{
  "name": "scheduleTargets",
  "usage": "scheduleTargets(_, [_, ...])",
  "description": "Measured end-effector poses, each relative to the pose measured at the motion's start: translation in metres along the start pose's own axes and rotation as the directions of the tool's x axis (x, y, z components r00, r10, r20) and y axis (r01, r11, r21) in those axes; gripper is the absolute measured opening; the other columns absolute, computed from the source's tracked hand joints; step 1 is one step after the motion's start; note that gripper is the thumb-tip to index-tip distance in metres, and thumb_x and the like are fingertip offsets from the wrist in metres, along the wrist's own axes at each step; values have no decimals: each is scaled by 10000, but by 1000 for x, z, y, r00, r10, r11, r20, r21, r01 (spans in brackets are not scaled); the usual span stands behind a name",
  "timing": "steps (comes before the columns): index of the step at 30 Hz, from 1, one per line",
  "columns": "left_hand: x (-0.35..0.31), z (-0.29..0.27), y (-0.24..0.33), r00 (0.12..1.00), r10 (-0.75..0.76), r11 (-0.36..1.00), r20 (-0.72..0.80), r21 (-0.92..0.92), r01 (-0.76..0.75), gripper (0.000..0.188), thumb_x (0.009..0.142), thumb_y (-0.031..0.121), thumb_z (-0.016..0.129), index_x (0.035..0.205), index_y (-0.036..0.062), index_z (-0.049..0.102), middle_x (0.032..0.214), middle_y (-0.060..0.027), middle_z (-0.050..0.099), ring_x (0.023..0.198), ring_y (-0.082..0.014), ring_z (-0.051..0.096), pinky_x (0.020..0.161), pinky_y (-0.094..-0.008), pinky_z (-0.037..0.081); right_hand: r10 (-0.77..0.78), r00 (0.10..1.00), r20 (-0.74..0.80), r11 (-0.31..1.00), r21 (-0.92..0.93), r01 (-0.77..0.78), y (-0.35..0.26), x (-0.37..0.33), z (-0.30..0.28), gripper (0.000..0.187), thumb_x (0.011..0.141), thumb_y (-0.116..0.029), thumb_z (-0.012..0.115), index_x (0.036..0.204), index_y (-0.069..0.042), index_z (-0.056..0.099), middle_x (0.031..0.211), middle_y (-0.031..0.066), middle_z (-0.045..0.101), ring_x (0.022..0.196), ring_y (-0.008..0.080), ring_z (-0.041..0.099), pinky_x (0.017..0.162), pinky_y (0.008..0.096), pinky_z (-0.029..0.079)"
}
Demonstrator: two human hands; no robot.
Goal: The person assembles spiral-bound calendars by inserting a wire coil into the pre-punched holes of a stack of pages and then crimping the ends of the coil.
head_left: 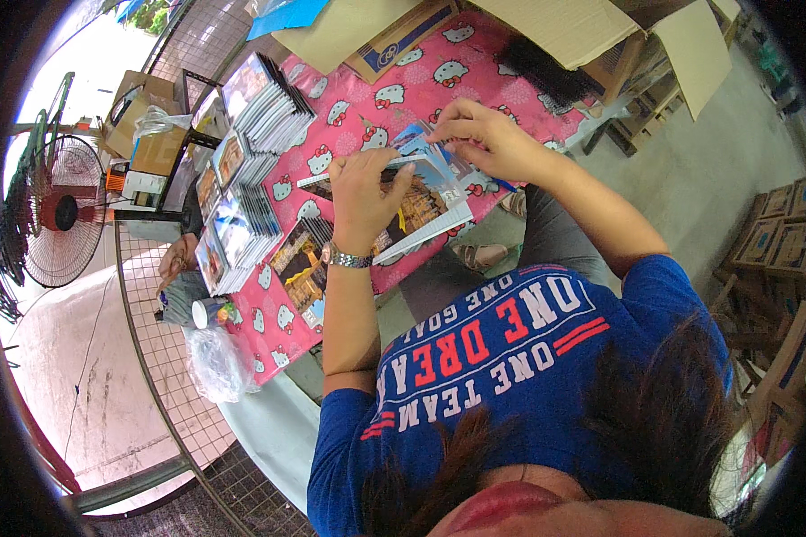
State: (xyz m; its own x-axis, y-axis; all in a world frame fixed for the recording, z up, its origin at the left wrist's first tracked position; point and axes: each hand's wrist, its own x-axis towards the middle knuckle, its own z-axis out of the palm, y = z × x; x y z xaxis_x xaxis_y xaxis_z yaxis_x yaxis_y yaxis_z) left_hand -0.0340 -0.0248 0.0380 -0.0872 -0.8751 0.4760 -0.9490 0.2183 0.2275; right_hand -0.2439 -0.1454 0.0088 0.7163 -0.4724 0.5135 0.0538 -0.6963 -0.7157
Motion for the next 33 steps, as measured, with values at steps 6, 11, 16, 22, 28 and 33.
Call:
scheduleTargets(6, [-2, -1, -1, 1000, 25, 1000, 4, 9, -25, 226, 820, 288, 709, 933, 97, 664, 906, -65, 681, 876, -237, 617, 835, -382, 358, 21, 992, 122, 998, 48, -27, 1, 2, -6, 317, 858, 34, 578, 1134, -81, 681, 946, 83, 538, 935, 237, 560, 836, 339, 458])
scheduleTargets(11, [1, 3, -1, 999, 46, 999, -16, 17, -46, 207, 822, 259, 718, 941, 90, 696, 922, -65, 694, 874, -241, 614, 815, -377, 361, -77, 996, 40, 987, 142, 70, 2, 3, -7, 330, 883, 36, 558, 1167, -84, 674, 934, 90, 531, 898, 233, 545, 819, 335, 453])
scheduleTargets(16, [3, 4, 3, 999, 34, 999, 7, 28, -35, 206, 835, 245, 700, 967, 87, 683, 930, -75, 687, 879, -254, 611, 831, -382, 364, -11, 999, 31, 994, 107, 8, 10, -6, 3, 340, 879, 50, 550, 1166, -87, 669, 945, 99, 565, 902, 241, 585, 807, 349, 470])
scheduleTargets(22, [4, 14, 6, 999, 54, 998, -6, -19, -54, 214, 851, 205, 665, 1024, 79, 660, 960, -96, 676, 919, -272, 602, 873, -397, 369, -164, 986, 30, 968, -187, 166, 5, -4, -4, 342, 846, 35, 588, 1164, -72, 653, 966, 115, 608, 924, 270, 610, 813, 372, 494])
scheduleTargets(28, [9, 8, 12, 996, 72, 997, 48, -42, -70, 230, 848, 152, 643, 1067, 83, 638, 996, -109, 660, 966, -277, 593, 892, -406, 368, 225, 964, 142, 936, 243, -255, 2, 3, -6, 230, 870, -97, 634, 1099, -90, 659, 953, 125, 625, 895, 294, 630, 741, 392, 514])
scheduleTargets(33, [8, 18, 26, 995, 91, 995, 31, 46, -93, 339, 809, 117, 638, 1142, 97, 577, 1048, -106, 640, 998, -281, 586, 917, -417, 360, -33, 995, -97, 999, -36, 29, -12, -3, 3, 248, 880, -138, 644, 1110, -59, 591, 900, 164, 625, 834, 340, 638, 711, 423, 509])
